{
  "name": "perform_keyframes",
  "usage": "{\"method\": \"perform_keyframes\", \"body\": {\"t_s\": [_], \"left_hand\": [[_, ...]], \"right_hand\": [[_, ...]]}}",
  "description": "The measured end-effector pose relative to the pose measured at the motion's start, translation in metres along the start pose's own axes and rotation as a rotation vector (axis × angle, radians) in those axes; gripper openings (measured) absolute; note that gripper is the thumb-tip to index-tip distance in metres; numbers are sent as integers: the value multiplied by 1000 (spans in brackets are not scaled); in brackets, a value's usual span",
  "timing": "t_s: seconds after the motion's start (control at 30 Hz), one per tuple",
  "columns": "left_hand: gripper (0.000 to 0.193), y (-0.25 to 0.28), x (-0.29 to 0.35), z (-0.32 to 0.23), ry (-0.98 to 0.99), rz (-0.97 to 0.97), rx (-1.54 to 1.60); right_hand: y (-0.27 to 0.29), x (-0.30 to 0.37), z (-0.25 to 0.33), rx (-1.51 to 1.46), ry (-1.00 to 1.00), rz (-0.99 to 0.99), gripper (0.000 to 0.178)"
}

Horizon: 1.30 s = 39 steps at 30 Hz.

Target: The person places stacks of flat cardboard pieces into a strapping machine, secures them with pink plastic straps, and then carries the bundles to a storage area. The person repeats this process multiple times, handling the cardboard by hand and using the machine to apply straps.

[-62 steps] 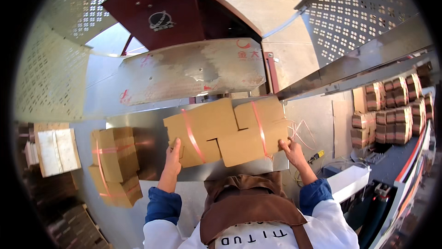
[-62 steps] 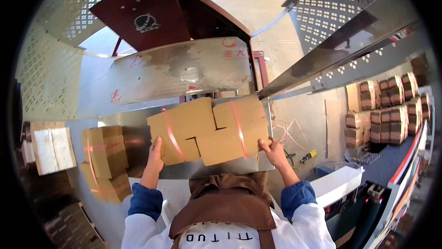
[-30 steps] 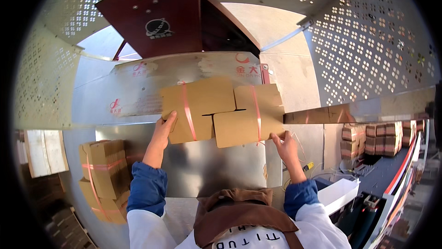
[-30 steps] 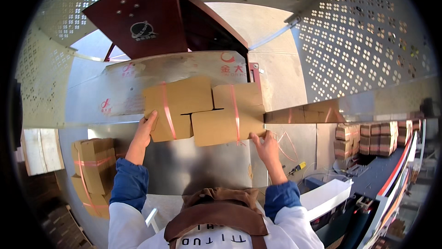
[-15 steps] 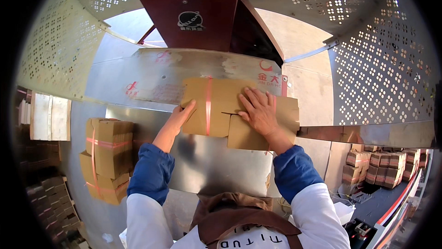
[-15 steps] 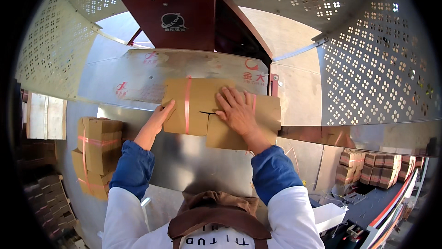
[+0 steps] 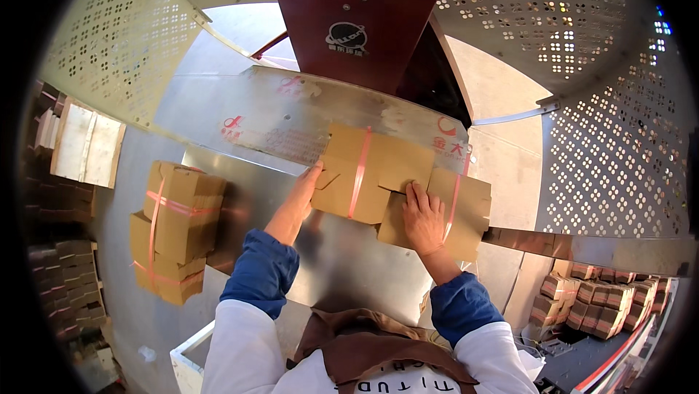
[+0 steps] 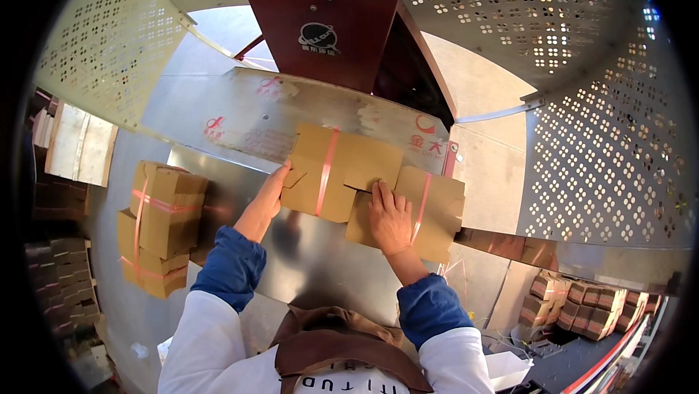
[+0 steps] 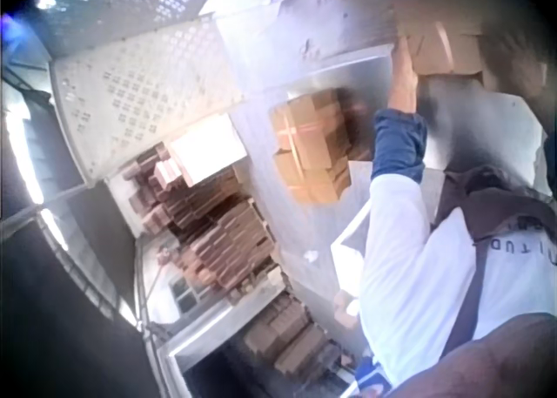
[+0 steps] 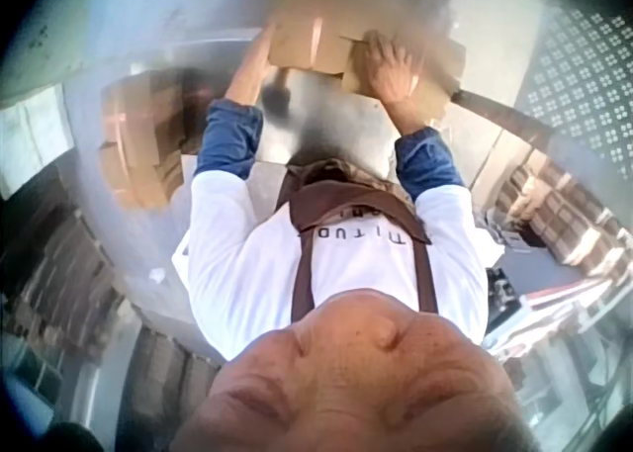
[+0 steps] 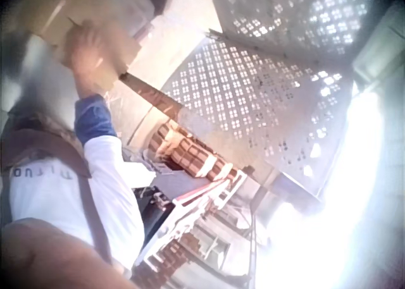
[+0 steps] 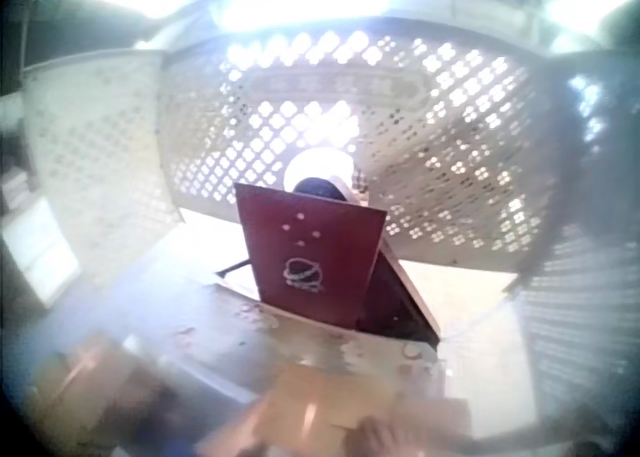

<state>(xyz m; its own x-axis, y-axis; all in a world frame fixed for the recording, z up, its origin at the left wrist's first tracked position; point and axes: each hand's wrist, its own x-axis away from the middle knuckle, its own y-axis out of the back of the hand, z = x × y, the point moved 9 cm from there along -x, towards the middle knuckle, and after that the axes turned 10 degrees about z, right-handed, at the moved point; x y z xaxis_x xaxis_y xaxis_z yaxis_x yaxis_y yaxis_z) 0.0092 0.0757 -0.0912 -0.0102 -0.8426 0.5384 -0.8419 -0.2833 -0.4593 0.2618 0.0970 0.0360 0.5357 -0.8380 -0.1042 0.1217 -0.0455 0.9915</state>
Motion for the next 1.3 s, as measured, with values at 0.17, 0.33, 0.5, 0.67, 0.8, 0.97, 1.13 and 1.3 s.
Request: {"method": "perform_keyframes", "body": {"t_s": [0.17, 0.33, 0.5, 0.67, 0.8, 0.97, 1.13, 1.3], "left_hand": [[48, -4, 1, -1, 18, -87, -12], [48, 0, -4, 0, -3, -92, 22], [48, -4, -4, -2, -51, -118, 8], [46, 7, -6, 7, -29, -155, -24], [44, 11, -8, 8, -15, -191, -85], [42, 8, -8, 6, -39, -170, -65], [43, 13, -9, 8, -37, -153, -67], [43, 9, -11, 8, -23, -147, -37]], "right_hand": [[-5, -2, -3, -91, 32, 7, 43], [-4, -5, -3, -118, 71, 1, 45], [-7, -5, -5, -74, 64, 23, 46], [-8, -3, -3, -70, 72, 32, 46], [-8, -4, -5, -54, 86, 40, 46], [-13, -1, -7, -84, 84, 18, 47], [-9, -1, -7, -137, 91, -15, 47], [-16, 0, -10, -109, 93, 15, 48]]}}
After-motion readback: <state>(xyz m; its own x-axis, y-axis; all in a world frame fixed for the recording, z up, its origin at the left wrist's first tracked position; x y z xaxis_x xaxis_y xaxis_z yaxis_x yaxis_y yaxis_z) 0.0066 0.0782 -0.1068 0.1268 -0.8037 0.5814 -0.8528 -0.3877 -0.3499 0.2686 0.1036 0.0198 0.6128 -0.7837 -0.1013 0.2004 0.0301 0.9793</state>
